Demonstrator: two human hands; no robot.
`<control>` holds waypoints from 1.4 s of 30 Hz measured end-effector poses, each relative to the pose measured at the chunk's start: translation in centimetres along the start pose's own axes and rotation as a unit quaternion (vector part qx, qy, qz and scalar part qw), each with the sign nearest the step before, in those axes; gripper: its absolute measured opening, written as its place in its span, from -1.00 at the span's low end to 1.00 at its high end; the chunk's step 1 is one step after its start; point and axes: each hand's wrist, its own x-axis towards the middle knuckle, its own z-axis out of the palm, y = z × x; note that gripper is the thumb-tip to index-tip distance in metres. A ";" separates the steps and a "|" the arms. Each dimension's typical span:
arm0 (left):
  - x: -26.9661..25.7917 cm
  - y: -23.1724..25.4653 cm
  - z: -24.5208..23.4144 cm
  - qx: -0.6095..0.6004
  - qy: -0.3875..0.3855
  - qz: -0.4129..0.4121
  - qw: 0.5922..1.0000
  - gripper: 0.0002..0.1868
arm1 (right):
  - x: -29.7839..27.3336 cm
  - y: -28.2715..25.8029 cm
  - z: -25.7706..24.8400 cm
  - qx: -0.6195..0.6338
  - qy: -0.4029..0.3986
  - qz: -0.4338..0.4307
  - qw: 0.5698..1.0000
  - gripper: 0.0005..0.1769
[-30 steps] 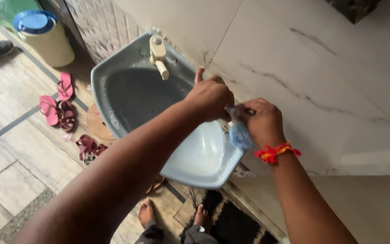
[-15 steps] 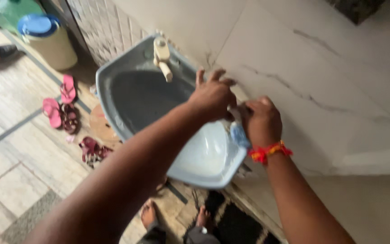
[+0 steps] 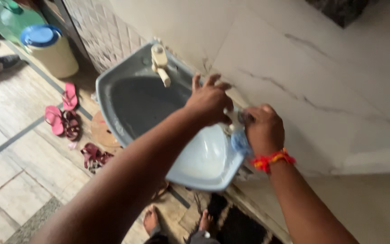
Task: The person cleans a bathroom sink and its faucets using a blue cloth and soap, wiping the inner basin, the outer edges, and the handles.
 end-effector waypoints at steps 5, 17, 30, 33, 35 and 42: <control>0.2 -0.8 1.0 -0.026 0.013 -0.015 0.999 -0.57 | -0.5 1.1 0.8 0.030 0.059 0.040 0.997 -0.85; -1.1 -4.2 8.8 -0.466 0.095 -0.021 0.880 -0.46 | 0.9 -2.2 1.3 0.023 0.029 0.017 0.999 -0.90; -3.0 -7.6 10.7 -0.284 0.208 -0.032 0.935 -0.60 | -0.6 -4.9 1.2 -0.047 -0.015 -0.045 0.998 -0.92; -4.0 -8.2 9.6 -0.414 0.180 -0.017 0.892 -0.67 | -4.2 -5.7 2.5 0.011 0.028 -0.073 0.997 -0.89; -4.0 -7.7 9.1 -0.414 0.184 -0.025 0.891 -0.69 | -5.2 -5.7 4.4 0.087 0.058 -0.032 0.994 -0.82; -4.5 -6.2 7.3 -0.331 0.180 -0.075 0.923 -0.77 | -4.6 -5.2 10.1 0.076 0.166 0.114 0.977 -0.72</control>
